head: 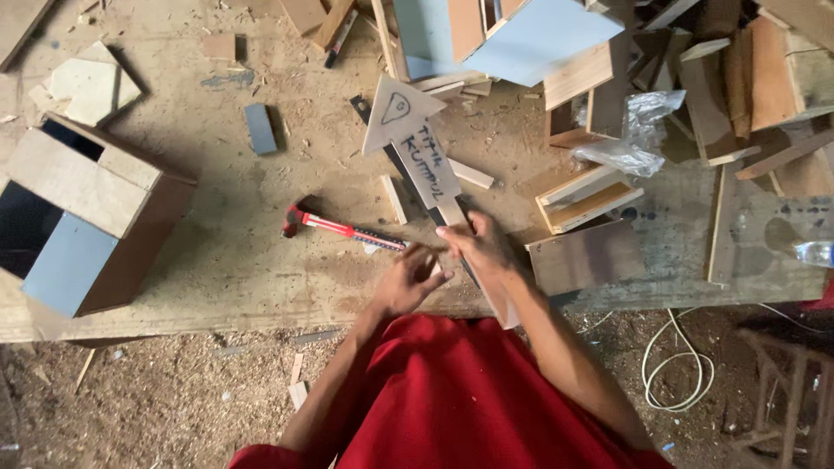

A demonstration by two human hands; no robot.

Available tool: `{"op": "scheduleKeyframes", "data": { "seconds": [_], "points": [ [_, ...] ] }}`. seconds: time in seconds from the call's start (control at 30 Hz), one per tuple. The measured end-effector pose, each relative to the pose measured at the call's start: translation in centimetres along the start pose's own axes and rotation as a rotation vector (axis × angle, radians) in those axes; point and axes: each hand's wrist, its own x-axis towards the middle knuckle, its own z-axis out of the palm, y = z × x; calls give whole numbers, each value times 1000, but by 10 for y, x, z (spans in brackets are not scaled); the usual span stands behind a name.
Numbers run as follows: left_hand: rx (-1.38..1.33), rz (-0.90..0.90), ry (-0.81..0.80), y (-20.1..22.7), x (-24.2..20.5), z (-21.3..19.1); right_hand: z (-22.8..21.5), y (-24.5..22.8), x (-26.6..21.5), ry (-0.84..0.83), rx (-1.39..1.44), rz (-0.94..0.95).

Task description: The person saws a small wooden block on a workbench, then hammers nails into it to join it with another piece. The person handles a hand saw, hammer, nails, and wooden pieces throughout the task.

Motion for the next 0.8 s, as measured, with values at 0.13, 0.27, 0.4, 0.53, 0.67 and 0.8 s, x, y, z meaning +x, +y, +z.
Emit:
{"op": "scheduleKeyframes", "data": {
  "seconds": [0.13,0.27,0.4,0.53,0.67,0.8],
  "points": [
    [5,287,263,-8,-5,-20,-24,-5,7,-39,-105,158],
    [273,293,169,-8,-9,-36,-47,-17,20,-216,-513,122],
    [423,481,127,-1,-4,-34,-56,-26,42,-349,-979,-83],
    [460,531,107,9,6,-34,-56,-27,61,-405,-1029,10],
    [429,634,198,15,11,-37,-55,-24,66,-422,-1039,-66],
    [460,607,310,14,16,-38,-61,-27,72,-399,-1031,-69]
  ]
}}
